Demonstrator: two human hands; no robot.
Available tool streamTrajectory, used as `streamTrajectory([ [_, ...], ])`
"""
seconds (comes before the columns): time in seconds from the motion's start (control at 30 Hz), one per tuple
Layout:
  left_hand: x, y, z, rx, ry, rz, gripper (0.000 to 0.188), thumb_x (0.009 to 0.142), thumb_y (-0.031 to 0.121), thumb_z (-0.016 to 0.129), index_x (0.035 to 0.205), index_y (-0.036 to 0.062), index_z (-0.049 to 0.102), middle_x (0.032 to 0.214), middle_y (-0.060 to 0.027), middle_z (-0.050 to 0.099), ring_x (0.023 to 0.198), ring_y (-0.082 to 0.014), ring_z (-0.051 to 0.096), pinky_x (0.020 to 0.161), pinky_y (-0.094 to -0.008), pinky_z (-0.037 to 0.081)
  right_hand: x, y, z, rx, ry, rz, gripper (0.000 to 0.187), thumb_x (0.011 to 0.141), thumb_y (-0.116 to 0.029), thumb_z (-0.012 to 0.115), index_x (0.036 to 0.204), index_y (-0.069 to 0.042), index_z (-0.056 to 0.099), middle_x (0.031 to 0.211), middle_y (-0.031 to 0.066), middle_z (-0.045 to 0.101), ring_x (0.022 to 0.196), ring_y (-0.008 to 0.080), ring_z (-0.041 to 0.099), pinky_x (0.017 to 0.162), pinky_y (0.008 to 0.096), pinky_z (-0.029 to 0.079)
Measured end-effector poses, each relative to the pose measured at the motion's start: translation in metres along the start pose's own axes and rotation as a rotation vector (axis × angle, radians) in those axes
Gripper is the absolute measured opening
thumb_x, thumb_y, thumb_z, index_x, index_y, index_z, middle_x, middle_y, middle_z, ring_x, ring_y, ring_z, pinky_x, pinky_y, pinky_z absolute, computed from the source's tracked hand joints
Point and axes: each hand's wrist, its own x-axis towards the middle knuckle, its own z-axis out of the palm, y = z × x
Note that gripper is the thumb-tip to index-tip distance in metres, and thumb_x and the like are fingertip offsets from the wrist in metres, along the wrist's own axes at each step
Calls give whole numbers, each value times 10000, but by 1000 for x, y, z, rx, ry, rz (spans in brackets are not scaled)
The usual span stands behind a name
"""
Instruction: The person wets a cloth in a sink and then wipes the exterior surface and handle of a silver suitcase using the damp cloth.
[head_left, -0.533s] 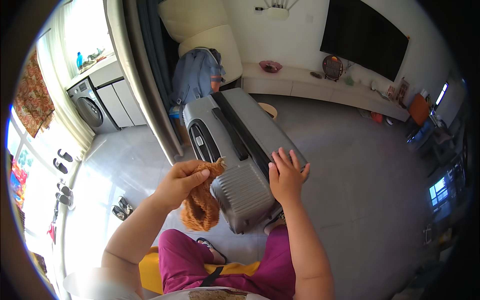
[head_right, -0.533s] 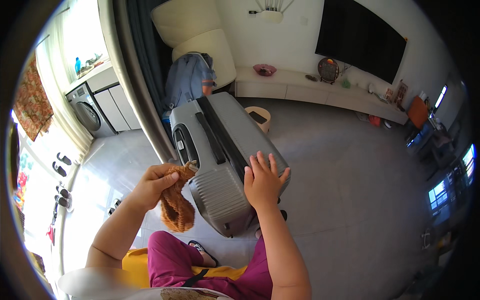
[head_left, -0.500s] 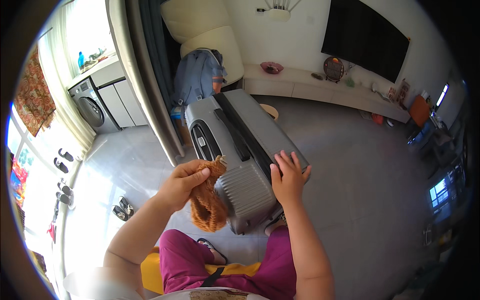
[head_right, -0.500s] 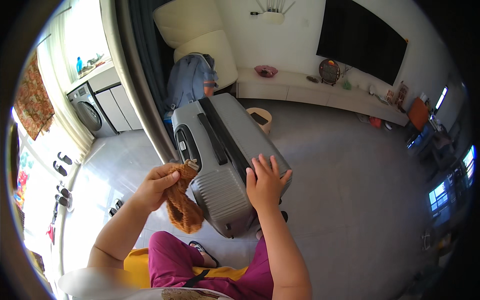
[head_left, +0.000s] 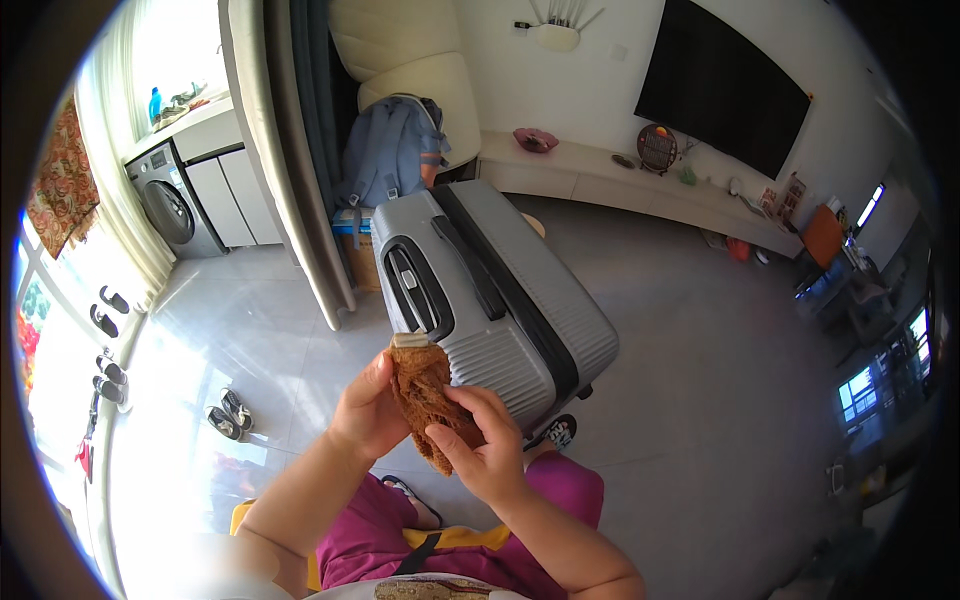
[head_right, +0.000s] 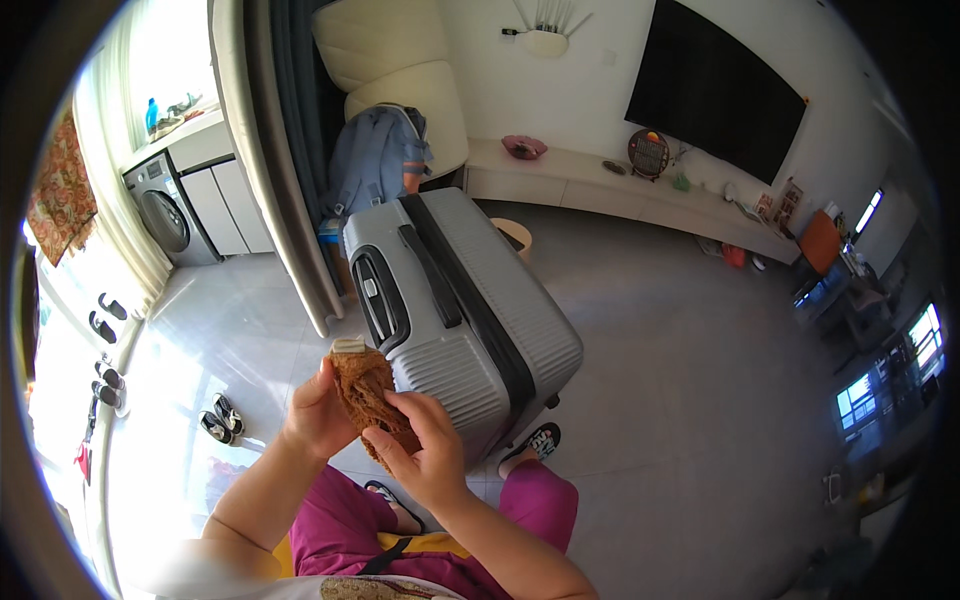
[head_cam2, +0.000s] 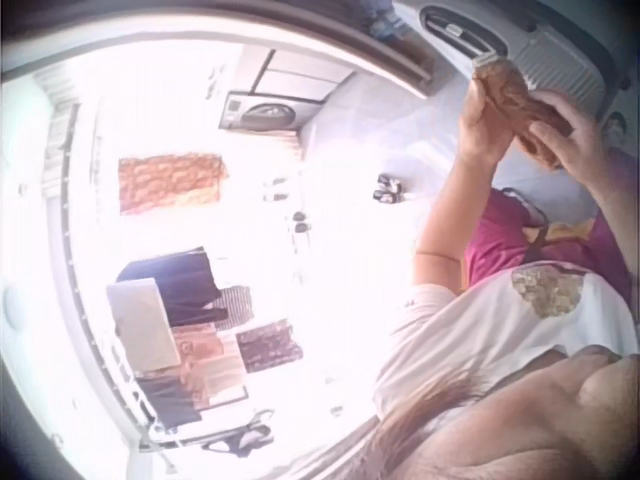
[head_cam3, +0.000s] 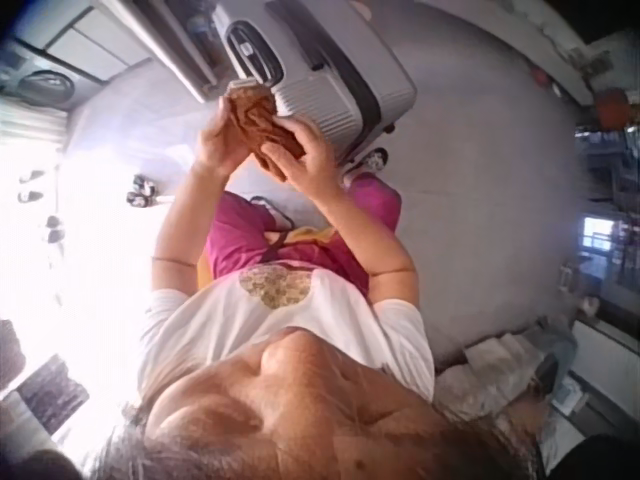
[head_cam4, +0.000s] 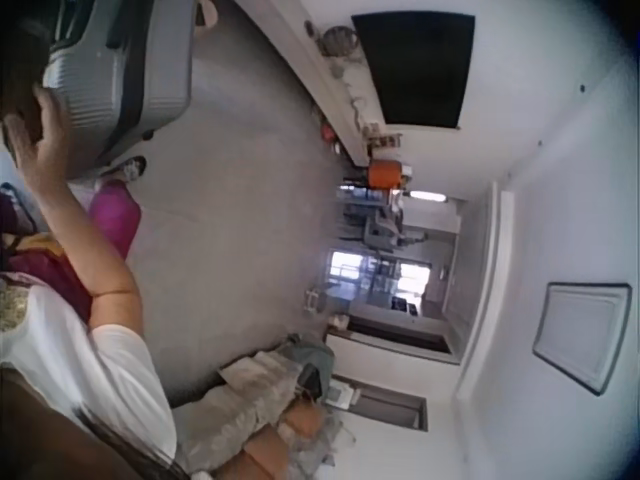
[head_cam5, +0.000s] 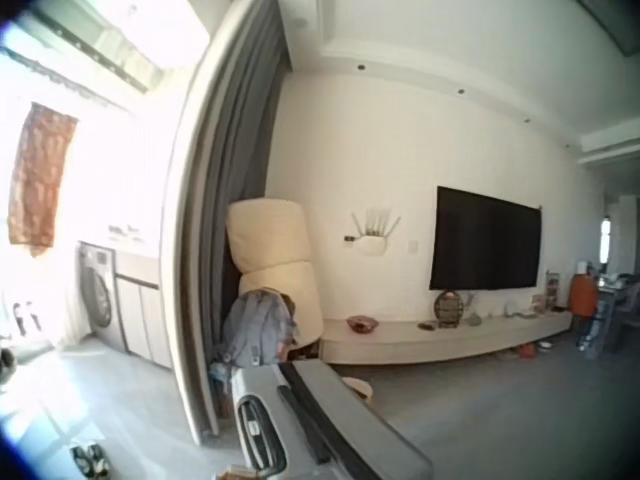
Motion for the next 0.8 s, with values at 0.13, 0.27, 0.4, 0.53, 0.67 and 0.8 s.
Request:
streamTrajectory([
  [0.13,-18,-23,2,87,94,117,503,931,357,621,1291,22,517,1253,-124,576,1162,-260,554,1005,-428,440,1,-7,16,-58,106,55,256,876,-147,712,1059,2,613,1083,128,612,946,233,622,808,317,496],
  [0.27,-26,-31,6,216,137,212,462,968,287,574,1319,0,492,1247,-130,576,1139,-236,572,980,-386,462,2,-1,24,54,117,15,121,903,-80,652,994,-7,618,982,100,642,874,239,635,768,313,495],
  [0.4,-25,-29,10,215,207,155,280,987,176,544,1205,5,582,1227,-81,562,1112,-188,560,987,-346,442,7,4,14,-144,29,-106,167,872,-93,663,1018,-18,639,1011,106,638,897,281,610,793,356,483],
  [0.53,2,-22,25,605,271,223,207,982,85,541,1153,-9,608,1199,-63,555,1080,-141,556,964,-287,435,20,9,-14,-402,130,-389,202,853,-91,650,1044,-29,669,1024,104,640,908,293,598,821,393,472],
  [0.67,56,0,42,1142,216,664,155,912,86,640,1053,31,673,1084,-65,566,983,-158,591,859,-282,480,47,35,-54,-704,431,-340,208,848,-92,625,1043,-34,674,1048,137,633,997,313,571,881,436,445],
  [0.8,102,-7,18,2007,271,640,114,804,103,699,912,107,735,936,-90,560,862,-287,603,756,-343,515,60,88,-73,-901,353,-180,217,859,-136,618,1048,-47,673,1115,135,629,1104,338,539,956,484,404],
])
